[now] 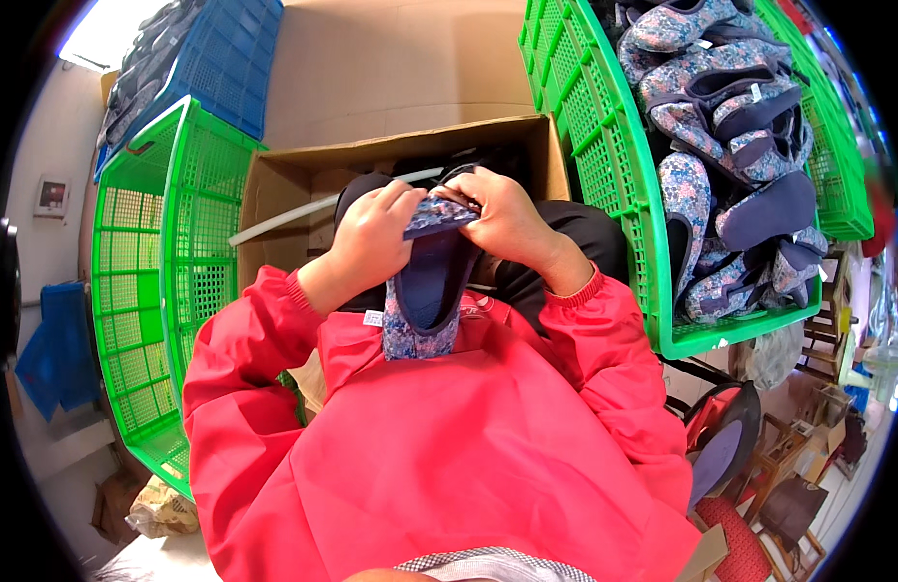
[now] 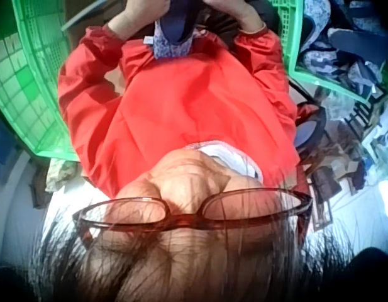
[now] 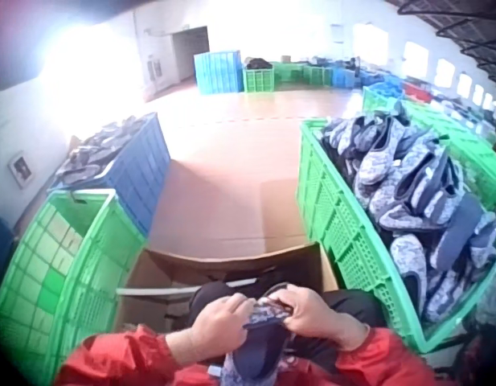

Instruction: The person sits on the floor with a cardboard box on their lap, using scissors to trim excess fabric and threads from the edges of floral-patterned slippers. They handle the slippers one by one, cutting loose material and then placing the finished items into a green plastic crate.

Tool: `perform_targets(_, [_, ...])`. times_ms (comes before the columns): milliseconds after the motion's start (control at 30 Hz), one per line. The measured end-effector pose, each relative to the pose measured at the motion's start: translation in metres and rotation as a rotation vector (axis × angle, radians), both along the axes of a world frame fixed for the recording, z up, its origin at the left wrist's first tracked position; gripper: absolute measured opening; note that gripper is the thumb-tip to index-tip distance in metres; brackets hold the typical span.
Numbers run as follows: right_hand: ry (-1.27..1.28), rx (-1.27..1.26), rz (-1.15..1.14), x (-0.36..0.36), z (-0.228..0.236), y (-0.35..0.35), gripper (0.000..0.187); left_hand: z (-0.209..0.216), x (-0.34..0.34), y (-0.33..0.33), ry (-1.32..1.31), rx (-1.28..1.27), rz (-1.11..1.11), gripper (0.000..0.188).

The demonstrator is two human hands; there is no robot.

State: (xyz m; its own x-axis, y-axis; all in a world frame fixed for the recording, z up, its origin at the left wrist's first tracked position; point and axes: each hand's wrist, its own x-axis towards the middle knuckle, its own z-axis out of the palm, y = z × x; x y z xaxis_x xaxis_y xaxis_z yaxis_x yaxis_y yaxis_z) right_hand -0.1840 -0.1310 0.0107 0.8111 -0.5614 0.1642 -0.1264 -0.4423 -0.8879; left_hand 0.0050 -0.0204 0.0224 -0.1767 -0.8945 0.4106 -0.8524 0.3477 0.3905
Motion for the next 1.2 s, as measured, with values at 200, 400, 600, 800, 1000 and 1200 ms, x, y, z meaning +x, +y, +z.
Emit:
perform_targets(200, [0.004, 0.513, 0.377, 0.000, 0.004, -0.008, 0.022, 0.020, 0.011, 0.023, 0.360, 0.448, -0.036, 0.027])
perform_targets(400, [-0.032, 1.019, 0.388, 0.002, -0.008, 0.007, 0.020, 0.011, 0.013, 0.045, 1.889, 1.076, -0.080, 0.030])
perform_targets(600, [-0.235, 1.135, 0.354, 0.005, -0.023, 0.031, 0.034, -0.001, 0.015, 0.060, 2.201, 1.085, -0.138, 0.056])
perform_targets(800, [-0.301, 1.163, 0.161, 0.011, -0.036, 0.043, 0.031, -0.010, 0.031, 0.066, 2.208, 0.793, -0.142, 0.062])
perform_targets(1000, [-0.261, 1.065, 0.045, -0.010, -0.076, 0.042, 0.045, -0.024, 0.074, 0.078, 1.667, 0.122, -0.147, 0.044])
perform_targets(1200, [-0.296, 1.122, -0.006, -0.003, -0.094, 0.060, 0.041, -0.067, 0.086, 0.098, 2.210, 0.175, -0.329, 0.044])
